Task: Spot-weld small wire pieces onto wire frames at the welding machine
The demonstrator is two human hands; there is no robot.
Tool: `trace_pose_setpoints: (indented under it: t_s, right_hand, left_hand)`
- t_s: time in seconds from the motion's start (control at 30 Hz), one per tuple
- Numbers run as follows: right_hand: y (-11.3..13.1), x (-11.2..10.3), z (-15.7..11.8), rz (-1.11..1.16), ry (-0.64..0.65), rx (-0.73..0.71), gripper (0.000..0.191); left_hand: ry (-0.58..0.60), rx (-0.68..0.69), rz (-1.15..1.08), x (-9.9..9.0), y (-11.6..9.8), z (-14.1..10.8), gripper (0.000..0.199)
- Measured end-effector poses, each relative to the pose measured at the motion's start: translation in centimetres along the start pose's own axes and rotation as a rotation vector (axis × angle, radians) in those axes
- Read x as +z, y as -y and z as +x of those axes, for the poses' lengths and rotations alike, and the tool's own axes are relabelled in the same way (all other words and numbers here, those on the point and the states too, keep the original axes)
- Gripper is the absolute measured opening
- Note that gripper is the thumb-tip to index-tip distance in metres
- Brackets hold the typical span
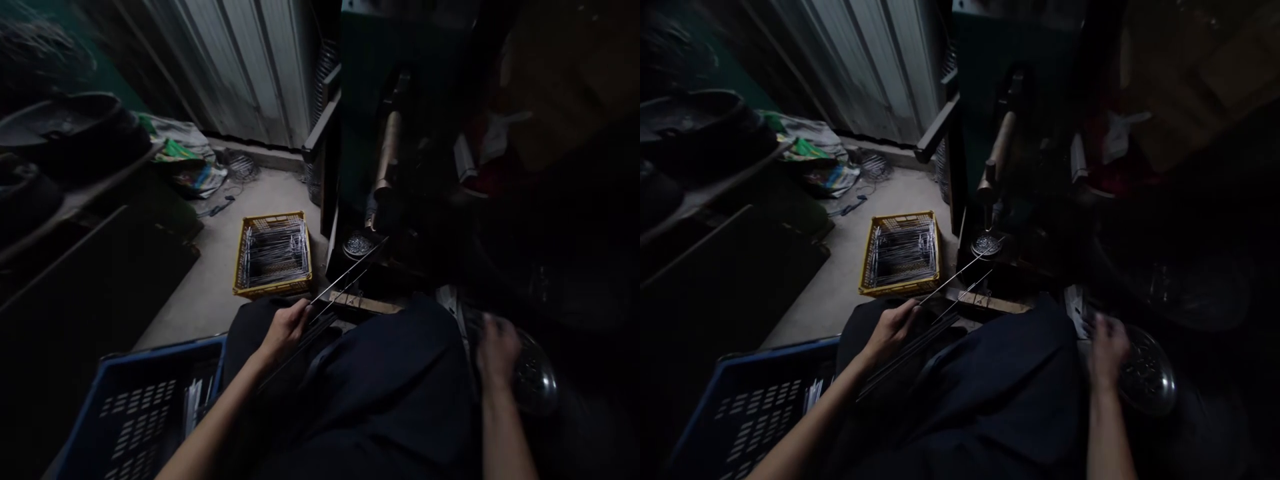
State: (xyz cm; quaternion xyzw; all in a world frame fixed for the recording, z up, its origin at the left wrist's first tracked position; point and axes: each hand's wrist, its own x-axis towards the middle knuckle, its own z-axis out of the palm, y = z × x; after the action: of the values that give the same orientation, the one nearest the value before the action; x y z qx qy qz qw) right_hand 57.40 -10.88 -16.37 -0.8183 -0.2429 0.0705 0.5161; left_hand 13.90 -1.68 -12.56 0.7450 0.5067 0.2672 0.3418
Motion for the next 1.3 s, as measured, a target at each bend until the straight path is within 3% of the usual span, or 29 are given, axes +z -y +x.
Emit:
trace_pose_setpoints:
  t_s: [0.07, 0.17, 0.27, 0.37, 0.77, 1.3]
  right_hand:
    - [4.7, 4.5, -1.6, 0.214, 0.258, 0.011, 0.041]
    - [9.8, 10.4, -4.1, 0.595, 0.514, 0.170, 0.041]
    - [12.6, 14.2, -6.1, 0.768, 0.650, 0.287, 0.039]
    - [14.1, 16.3, -7.6, 0.862, 0.709, 0.348, 0.037]
    - [15.1, 19.6, -10.1, 0.930, 0.691, 0.340, 0.036]
    - [17.1, 19.0, -9.1, 0.947, 0.703, 0.268, 0.033]
  left_hand:
    - [-0.006, 0.039, 0.007, 0.2, -0.7, 0.3, 0.027]
    - [-0.020, 0.095, 0.001, 0.3, -1.0, 0.4, 0.028]
    - [-0.022, 0.109, -0.008, 0.2, -0.7, 0.4, 0.026]
    - [-0.029, 0.109, -0.007, -0.1, -0.1, 0.3, 0.026]
    - [-0.060, 0.152, -0.064, -0.8, 1.7, 0.2, 0.024]
    - [0.025, 0.179, -0.113, -1.5, 2.4, 1.6, 0.026]
